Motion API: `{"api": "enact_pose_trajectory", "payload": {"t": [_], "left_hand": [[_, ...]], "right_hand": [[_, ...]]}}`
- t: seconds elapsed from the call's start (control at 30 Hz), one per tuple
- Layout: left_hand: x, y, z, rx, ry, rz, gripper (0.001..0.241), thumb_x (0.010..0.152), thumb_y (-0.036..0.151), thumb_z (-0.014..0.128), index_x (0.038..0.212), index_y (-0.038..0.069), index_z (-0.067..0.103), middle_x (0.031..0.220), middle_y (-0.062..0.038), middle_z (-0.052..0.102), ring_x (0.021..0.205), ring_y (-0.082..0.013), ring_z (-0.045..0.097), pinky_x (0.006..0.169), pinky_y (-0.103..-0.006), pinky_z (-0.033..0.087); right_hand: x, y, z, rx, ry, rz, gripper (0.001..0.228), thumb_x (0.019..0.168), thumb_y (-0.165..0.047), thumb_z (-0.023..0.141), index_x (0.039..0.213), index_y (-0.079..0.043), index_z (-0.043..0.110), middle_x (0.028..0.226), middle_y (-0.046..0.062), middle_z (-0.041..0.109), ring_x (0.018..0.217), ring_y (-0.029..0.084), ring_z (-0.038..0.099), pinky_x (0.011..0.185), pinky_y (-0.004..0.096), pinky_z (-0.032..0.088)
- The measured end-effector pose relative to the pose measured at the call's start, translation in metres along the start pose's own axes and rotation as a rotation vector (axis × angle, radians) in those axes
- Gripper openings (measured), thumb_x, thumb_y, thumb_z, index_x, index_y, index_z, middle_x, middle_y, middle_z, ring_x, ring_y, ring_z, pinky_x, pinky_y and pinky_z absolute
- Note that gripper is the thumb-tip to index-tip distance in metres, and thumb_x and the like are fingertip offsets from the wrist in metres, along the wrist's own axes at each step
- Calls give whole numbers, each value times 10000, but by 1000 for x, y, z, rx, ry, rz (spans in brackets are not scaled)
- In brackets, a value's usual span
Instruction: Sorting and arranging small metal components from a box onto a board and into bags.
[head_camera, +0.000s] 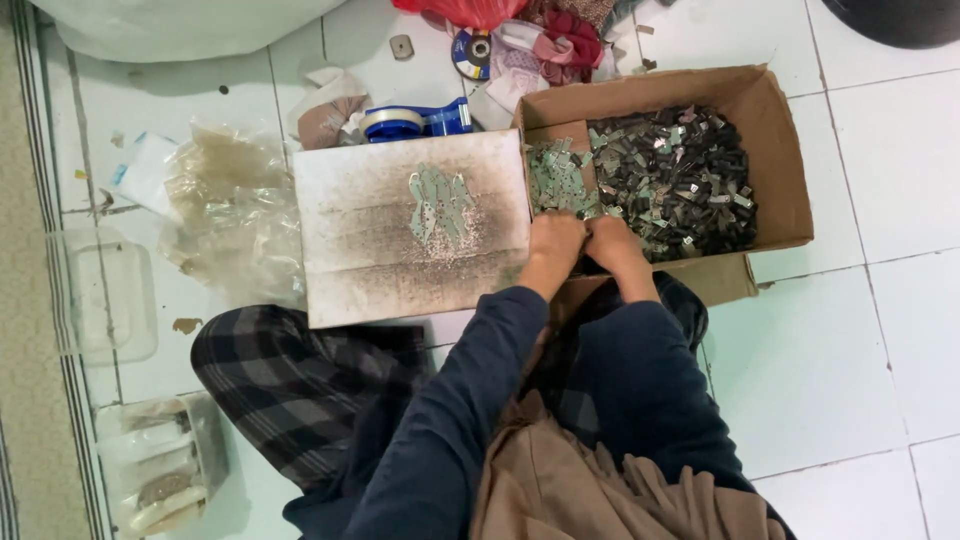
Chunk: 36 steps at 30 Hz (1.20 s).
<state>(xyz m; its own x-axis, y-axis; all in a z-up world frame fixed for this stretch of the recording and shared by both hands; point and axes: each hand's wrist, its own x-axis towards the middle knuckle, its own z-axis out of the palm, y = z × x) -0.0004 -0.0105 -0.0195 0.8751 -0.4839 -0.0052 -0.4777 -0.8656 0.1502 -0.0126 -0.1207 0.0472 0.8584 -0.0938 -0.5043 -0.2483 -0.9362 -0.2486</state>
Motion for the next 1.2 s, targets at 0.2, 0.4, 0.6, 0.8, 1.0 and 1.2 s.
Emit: {"api": "enact_pose_trajectory", "payload": {"t": [0.2,0.4,0.6,0.8,1.0,1.2], "left_hand": [[13,-7,-8,311,-293,77,225,883,429,711,907,206,737,865,-43,686,764,-196,652,670,-375,493],[3,-6,-21,232,-234,16,101,919,236,652,910,183,738,903,-21,670,789,-197,674,669,-376,489],[-9,-14,-58,57,448,-7,81,920,169,579,987,190,618,955,12,589,852,-153,687,650,-265,567],[-64,-54,-177,-841,492,-96,225,1016,-21,525,1196,97,587,1386,-169,484,1324,-377,554,1120,-442,528],[-125,-129,-149,-515,752,-278,296,933,47,612,1066,303,681,1224,10,552,1131,-233,633,915,-408,525],[-158,-174,-138,-313,781,-349,247,958,123,592,1031,349,661,1158,39,580,942,-237,652,753,-405,509]], "right_hand": [[-11,-32,-22,-131,-26,22,271,876,-28,585,1050,-23,793,995,227,777,959,430,744,801,572,576],[-44,-44,-38,154,-7,-26,364,901,16,519,1181,128,723,1069,381,709,985,534,696,816,643,567],[-32,-27,-32,451,268,-135,250,933,-35,567,1136,25,701,1044,309,706,995,516,671,810,583,570],[-63,-57,-54,825,417,-163,175,1099,-207,620,1121,-50,696,938,134,674,855,232,626,688,427,514],[-65,-140,-19,567,367,-358,159,931,-271,758,1031,-148,766,948,134,704,962,361,681,823,461,558],[-46,-189,-2,285,309,-237,271,936,-307,644,1036,-73,739,1034,159,645,1113,395,625,941,532,538]]}}
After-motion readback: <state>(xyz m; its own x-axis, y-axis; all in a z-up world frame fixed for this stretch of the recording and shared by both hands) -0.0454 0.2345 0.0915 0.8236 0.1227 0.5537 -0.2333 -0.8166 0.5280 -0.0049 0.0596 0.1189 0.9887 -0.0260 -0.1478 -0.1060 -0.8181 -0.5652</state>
